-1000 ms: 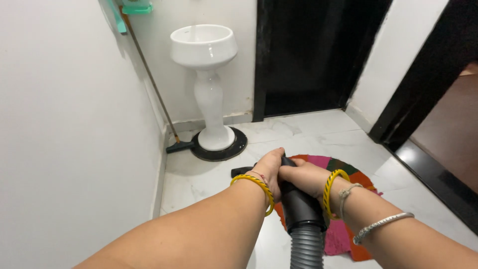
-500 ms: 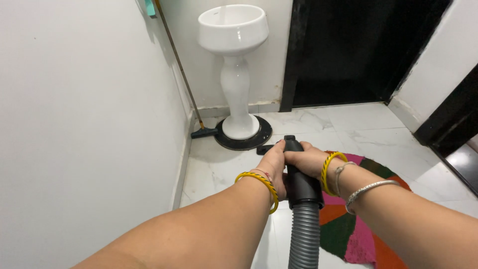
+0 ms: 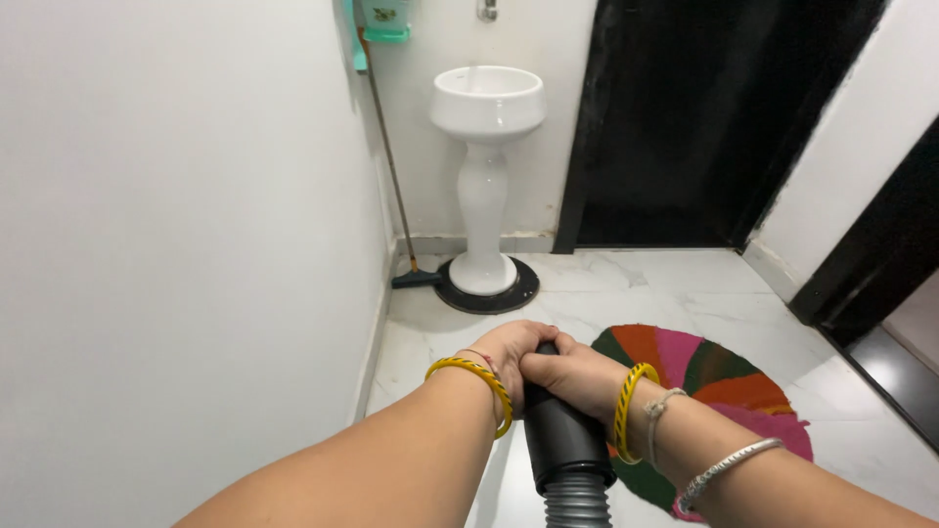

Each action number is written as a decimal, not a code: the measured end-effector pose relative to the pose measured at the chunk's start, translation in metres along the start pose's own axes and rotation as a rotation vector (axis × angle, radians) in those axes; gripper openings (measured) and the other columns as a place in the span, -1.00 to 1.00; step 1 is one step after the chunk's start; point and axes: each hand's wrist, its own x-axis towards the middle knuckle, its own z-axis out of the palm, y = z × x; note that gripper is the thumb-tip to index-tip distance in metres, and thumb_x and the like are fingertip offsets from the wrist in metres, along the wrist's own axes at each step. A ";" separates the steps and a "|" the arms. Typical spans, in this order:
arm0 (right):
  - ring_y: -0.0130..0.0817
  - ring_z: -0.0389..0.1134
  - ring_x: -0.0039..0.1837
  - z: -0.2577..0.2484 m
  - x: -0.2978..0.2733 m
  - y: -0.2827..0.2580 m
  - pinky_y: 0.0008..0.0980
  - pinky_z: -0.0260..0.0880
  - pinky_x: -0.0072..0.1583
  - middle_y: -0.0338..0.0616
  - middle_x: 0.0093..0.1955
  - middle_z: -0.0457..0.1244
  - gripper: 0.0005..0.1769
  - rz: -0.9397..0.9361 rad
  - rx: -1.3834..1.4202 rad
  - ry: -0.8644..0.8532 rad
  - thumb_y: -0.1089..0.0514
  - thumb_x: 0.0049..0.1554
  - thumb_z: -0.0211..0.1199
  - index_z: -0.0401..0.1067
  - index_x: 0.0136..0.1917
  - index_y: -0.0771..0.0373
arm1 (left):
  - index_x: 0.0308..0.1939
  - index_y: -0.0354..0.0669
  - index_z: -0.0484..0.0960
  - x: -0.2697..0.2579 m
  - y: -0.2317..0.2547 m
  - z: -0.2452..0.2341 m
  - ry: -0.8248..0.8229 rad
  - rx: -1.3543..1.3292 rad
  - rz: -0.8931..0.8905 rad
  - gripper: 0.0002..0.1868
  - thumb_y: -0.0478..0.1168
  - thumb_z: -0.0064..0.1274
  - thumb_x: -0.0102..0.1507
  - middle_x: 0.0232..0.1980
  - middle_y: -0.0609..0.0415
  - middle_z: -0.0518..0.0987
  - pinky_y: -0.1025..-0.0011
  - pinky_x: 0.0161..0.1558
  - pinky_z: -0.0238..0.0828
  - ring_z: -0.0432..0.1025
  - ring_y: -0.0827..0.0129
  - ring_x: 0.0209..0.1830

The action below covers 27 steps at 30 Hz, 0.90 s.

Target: The person holds a vacuum cleaner hose and vacuums various floor surfaces across rooms, moving the nozzle over a carpet, tile floors, and wooden flooring.

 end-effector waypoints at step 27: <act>-0.18 0.42 -0.19 0.128 0.037 -0.041 -0.16 0.51 -0.16 0.00 -0.03 0.36 -0.34 0.038 -0.011 -0.118 -0.04 0.06 0.20 0.18 0.42 -0.04 | 0.14 -0.22 0.53 -0.038 0.022 -0.138 0.219 -0.231 0.213 -0.55 0.05 -0.14 0.38 0.23 -0.16 0.58 0.14 0.27 0.27 0.46 0.11 0.18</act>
